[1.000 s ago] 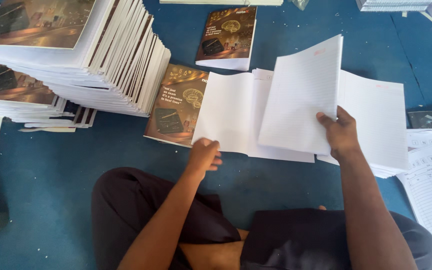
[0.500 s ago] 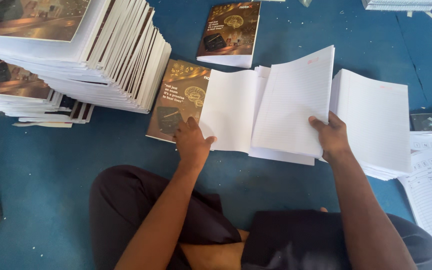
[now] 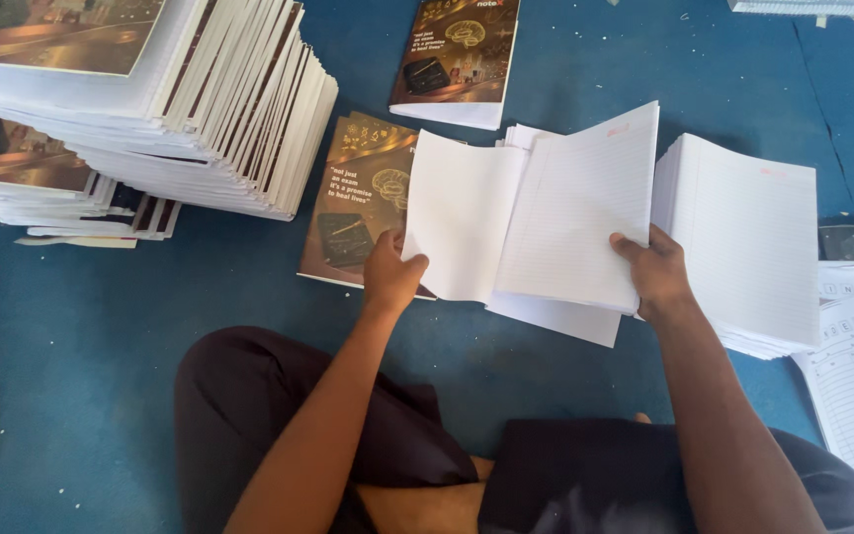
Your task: The person inserts loose index pages into a notebook cover and places the assembled notebook onto a stack. This process is repeated multiple times with different sets of pages and covers.
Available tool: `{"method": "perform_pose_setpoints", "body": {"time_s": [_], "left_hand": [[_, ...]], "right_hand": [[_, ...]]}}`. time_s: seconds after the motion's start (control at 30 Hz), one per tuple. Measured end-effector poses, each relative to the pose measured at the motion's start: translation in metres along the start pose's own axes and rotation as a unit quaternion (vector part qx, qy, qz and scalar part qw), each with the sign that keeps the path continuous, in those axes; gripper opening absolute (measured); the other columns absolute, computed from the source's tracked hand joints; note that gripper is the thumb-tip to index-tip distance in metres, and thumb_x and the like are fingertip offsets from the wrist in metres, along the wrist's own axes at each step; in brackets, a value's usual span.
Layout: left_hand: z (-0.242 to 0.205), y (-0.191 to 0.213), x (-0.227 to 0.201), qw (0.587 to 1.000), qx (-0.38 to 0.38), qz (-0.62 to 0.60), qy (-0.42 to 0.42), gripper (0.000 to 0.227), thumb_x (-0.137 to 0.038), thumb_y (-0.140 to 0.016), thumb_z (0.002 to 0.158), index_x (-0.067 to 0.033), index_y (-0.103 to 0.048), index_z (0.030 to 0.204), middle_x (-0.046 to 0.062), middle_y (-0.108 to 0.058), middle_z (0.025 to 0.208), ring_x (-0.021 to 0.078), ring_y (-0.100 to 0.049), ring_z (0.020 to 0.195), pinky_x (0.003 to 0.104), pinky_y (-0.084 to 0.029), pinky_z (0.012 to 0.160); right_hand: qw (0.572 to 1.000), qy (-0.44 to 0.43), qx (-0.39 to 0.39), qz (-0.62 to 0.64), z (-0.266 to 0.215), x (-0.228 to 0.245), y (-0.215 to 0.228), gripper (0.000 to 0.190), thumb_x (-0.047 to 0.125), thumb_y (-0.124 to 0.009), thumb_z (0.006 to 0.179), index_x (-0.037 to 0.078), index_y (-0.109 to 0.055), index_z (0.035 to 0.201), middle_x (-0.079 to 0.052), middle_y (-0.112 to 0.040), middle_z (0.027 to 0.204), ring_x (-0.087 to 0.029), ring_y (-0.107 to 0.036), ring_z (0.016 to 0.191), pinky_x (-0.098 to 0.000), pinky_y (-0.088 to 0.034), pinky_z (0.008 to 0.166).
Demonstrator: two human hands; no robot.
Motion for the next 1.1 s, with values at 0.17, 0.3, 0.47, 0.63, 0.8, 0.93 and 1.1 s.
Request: {"method": "perform_pose_setpoints", "body": {"time_s": [0.17,0.3,0.47,0.63,0.8,0.93,1.1], "left_hand": [[-0.007,-0.033,-0.004,0.949,0.171,-0.234,0.128,0.048,-0.021,-0.066,0.083,0.0,-0.064,0.125,0.009,-0.07,0.112,0.022,-0.067,0.103,0.041,-0.055,0.086],[-0.027,-0.076,-0.023,0.902,0.305,-0.291,0.093,0.048,-0.025,-0.064,0.088,-0.0058,-0.061,0.133,0.007,-0.069,0.118,0.018,-0.065,0.11,0.036,-0.052,0.095],[-0.041,-0.109,-0.03,0.91,0.354,-0.213,0.027,0.051,-0.019,-0.053,0.089,-0.0103,-0.062,0.139,0.014,-0.07,0.116,0.021,-0.065,0.108,0.036,-0.052,0.09],[-0.033,-0.101,-0.036,0.978,0.161,0.052,-0.119,0.044,-0.02,-0.063,0.093,-0.0132,-0.064,0.137,0.015,-0.062,0.123,0.0284,-0.06,0.108,0.042,-0.051,0.09],[-0.032,-0.107,-0.039,0.965,0.097,0.075,-0.231,0.046,-0.021,-0.072,0.094,-0.0092,-0.062,0.137,0.017,-0.064,0.125,0.032,-0.063,0.111,0.042,-0.051,0.095],[-0.014,-0.106,-0.012,0.987,0.115,-0.08,-0.075,0.054,-0.021,-0.067,0.093,-0.0052,-0.052,0.143,0.014,-0.064,0.123,0.0227,-0.068,0.104,0.034,-0.056,0.085],[-0.007,-0.091,-0.002,0.973,0.123,-0.175,0.084,0.059,-0.025,-0.062,0.1,-0.0053,-0.047,0.153,0.016,-0.069,0.111,0.0195,-0.061,0.089,0.032,-0.049,0.074]], "right_hand": [[0.999,-0.031,-0.011,-0.007,0.004,-0.01,0.003,0.054,0.013,-0.062,0.096,-0.002,-0.046,0.145,-0.027,-0.066,0.123,-0.034,-0.074,0.1,-0.0417,-0.065,0.082],[1.0,-0.025,0.002,0.019,0.013,-0.016,0.004,0.055,0.012,-0.065,0.093,-0.003,-0.051,0.144,-0.026,-0.068,0.125,-0.033,-0.073,0.103,-0.0419,-0.064,0.084],[0.999,-0.037,0.004,0.014,0.021,-0.026,0.006,0.055,0.013,-0.067,0.092,-0.001,-0.052,0.143,-0.025,-0.067,0.125,-0.034,-0.071,0.106,-0.0434,-0.062,0.087],[0.998,-0.037,0.031,0.05,0.019,-0.022,0.002,0.052,0.009,-0.065,0.093,-0.001,-0.054,0.142,-0.024,-0.068,0.124,-0.031,-0.072,0.104,-0.0394,-0.064,0.082],[0.997,-0.058,0.032,0.043,0.004,-0.011,-0.004,0.048,0.013,-0.058,0.098,0.0,-0.054,0.144,-0.023,-0.069,0.121,-0.026,-0.074,0.099,-0.0317,-0.065,0.076],[0.998,-0.029,0.049,0.028,-0.013,0.01,-0.014,0.057,0.025,-0.064,0.095,0.004,-0.049,0.145,-0.02,-0.068,0.124,-0.025,-0.073,0.107,-0.0328,-0.065,0.082],[0.996,-0.04,0.06,-0.045,-0.028,0.018,-0.02,0.062,0.044,-0.064,0.092,0.006,-0.056,0.141,-0.017,-0.07,0.124,-0.023,-0.071,0.11,-0.0339,-0.063,0.086]]}}
Point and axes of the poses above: each hand's wrist, its own z-axis towards the middle knuckle, its own y-axis out of the back of the hand, x = y × z, the point moved 8 cm from there along z, towards the middle knuckle
